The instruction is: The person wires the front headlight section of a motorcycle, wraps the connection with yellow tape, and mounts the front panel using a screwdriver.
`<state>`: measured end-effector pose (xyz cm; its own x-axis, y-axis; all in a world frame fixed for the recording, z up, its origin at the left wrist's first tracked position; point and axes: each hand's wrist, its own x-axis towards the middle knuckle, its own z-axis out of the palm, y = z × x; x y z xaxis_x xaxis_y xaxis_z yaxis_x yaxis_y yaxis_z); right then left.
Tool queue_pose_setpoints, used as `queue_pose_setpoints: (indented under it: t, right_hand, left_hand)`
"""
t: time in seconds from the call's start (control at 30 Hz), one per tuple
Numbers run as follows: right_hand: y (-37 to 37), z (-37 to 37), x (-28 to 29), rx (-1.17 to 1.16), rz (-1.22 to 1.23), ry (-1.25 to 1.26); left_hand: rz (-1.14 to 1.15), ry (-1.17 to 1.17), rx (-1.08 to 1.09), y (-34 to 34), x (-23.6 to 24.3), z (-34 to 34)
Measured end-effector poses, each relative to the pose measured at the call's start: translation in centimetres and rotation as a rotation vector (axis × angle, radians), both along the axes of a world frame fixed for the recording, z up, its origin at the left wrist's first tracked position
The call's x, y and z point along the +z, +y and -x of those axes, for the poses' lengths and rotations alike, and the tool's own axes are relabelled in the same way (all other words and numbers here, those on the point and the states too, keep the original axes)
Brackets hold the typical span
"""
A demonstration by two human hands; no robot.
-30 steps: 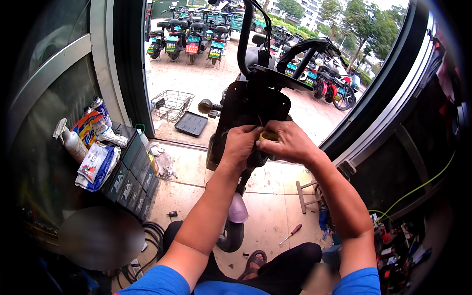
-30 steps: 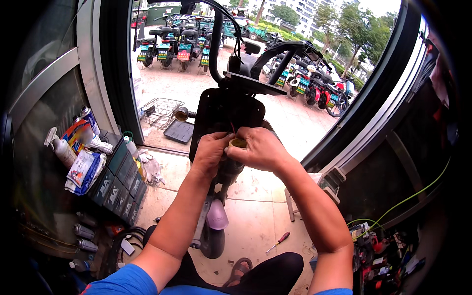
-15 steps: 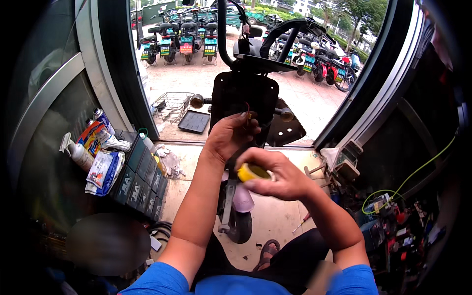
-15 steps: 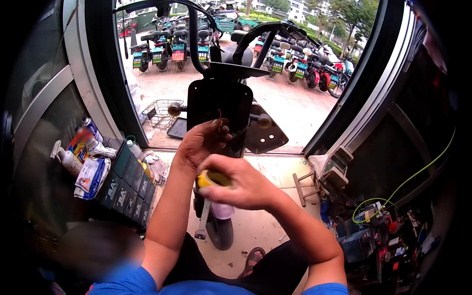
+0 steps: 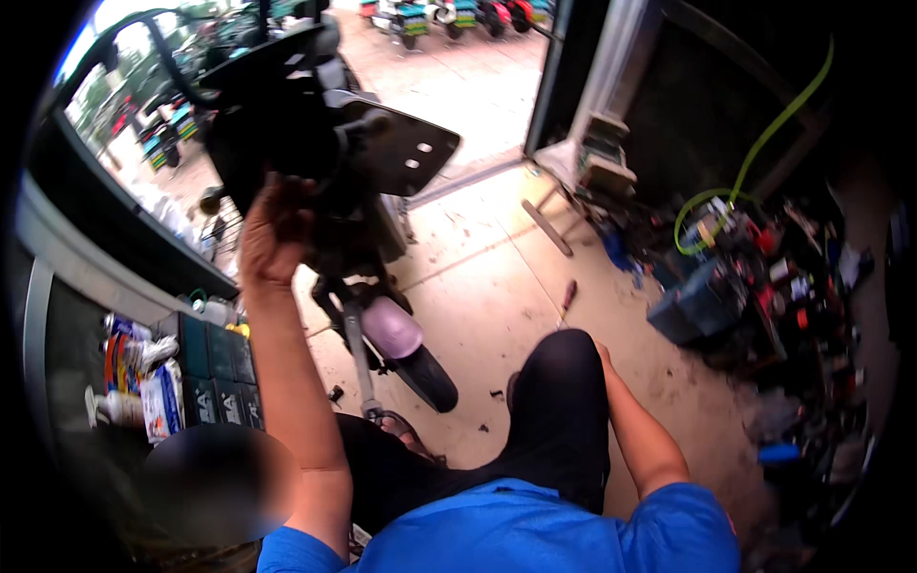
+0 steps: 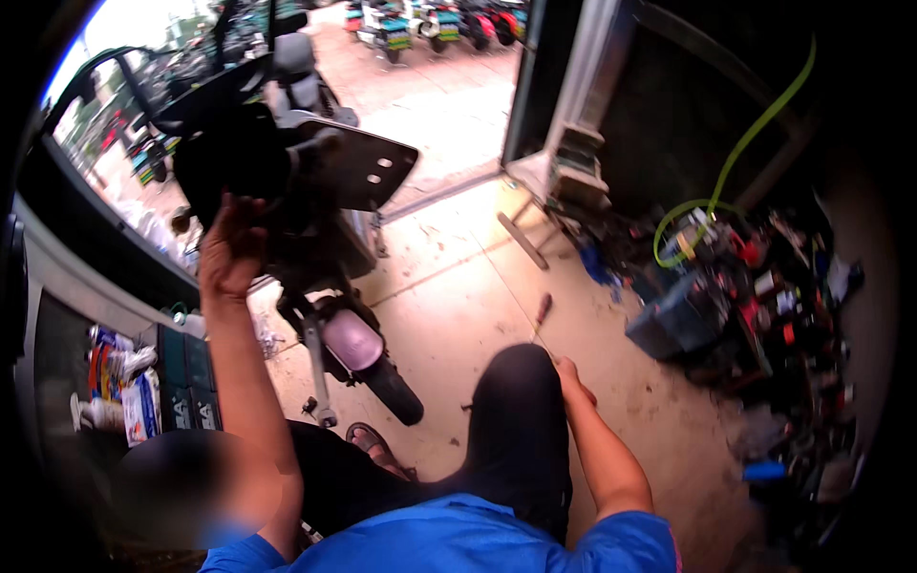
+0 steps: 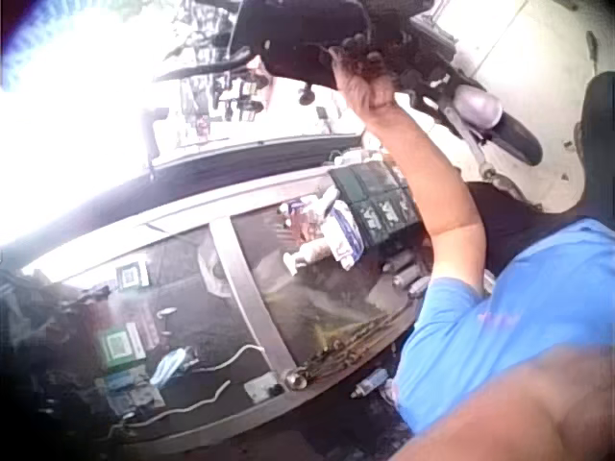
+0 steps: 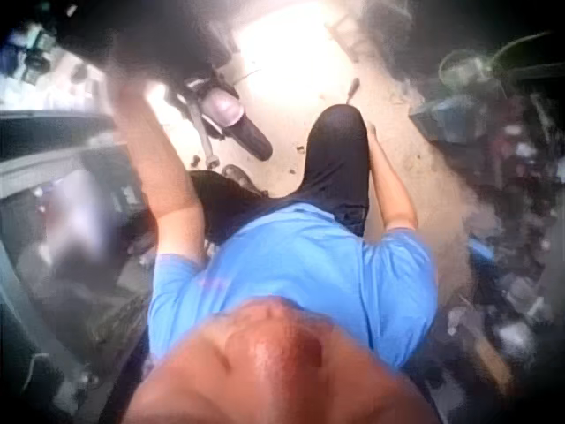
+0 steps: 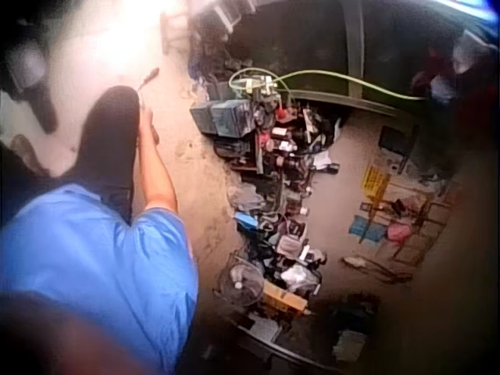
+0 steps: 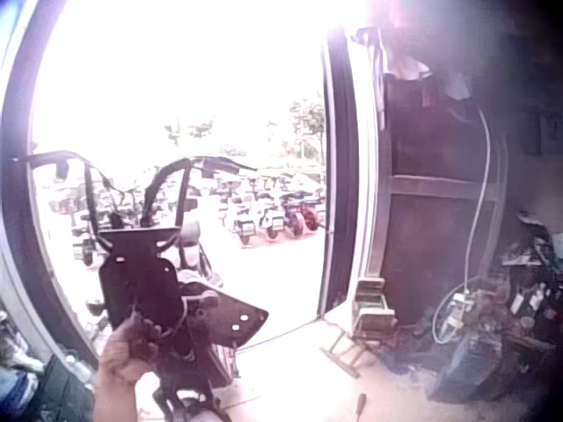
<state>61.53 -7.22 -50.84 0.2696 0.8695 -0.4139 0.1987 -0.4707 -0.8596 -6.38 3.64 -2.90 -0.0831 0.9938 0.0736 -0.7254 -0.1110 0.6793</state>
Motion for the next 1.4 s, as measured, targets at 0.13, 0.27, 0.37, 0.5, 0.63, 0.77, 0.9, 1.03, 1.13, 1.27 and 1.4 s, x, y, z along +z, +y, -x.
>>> queue_pose_setpoints:
  t: [0.13,0.27,0.37,0.5,0.63,0.77,0.9,1.03,1.13,1.27,1.4]
  right_hand:
    - [-11.5,7.2,-2.7,0.107,0.266,-0.332]
    - [-16.0,9.2,-2.3,0.157,0.247,-0.549]
    - [-13.8,11.0,1.3,0.15,0.18,-0.73]
    - [-9.5,8.8,2.3,0.151,0.049,-0.945]
    - [-8.8,5.7,0.4,0.429,0.174,-1.086]
    - [-9.2,6.0,2.4,0.813,0.182,-1.207]
    - [-9.1,3.8,1.5,0.804,0.175,-1.186]
    - [-8.2,-0.1,-0.4,0.778,0.158,-1.113]
    - [-9.4,-4.3,-2.7,0.796,0.129,-1.152]
    - [-7.6,-10.5,-2.6,0.516,0.421,-1.299]
    - [-0.7,-7.6,-0.8,0.519,0.14,-1.314]
  left_hand:
    - [-0.075,0.144,0.1,-5.7,-0.3,6.1]
    - [-0.038,0.531,0.211,-7.4,1.5,6.8]
    - [0.065,0.665,0.446,-10.9,1.5,5.5]
    - [0.236,0.92,0.686,-16.3,-0.6,6.4]
    - [0.433,1.089,0.728,-21.0,-4.9,10.5]
    - [0.694,0.996,0.788,-25.1,-8.3,10.9]
    - [0.823,0.973,0.696,-26.4,-9.8,11.8]
    - [0.852,1.125,0.607,-25.0,-10.3,10.5]
    - [0.871,1.211,0.561,-25.2,-10.2,10.1]
    - [0.891,1.144,0.566,-26.5,-10.8,10.3]
    - [0.955,1.143,0.592,-26.8,-10.2,9.0]
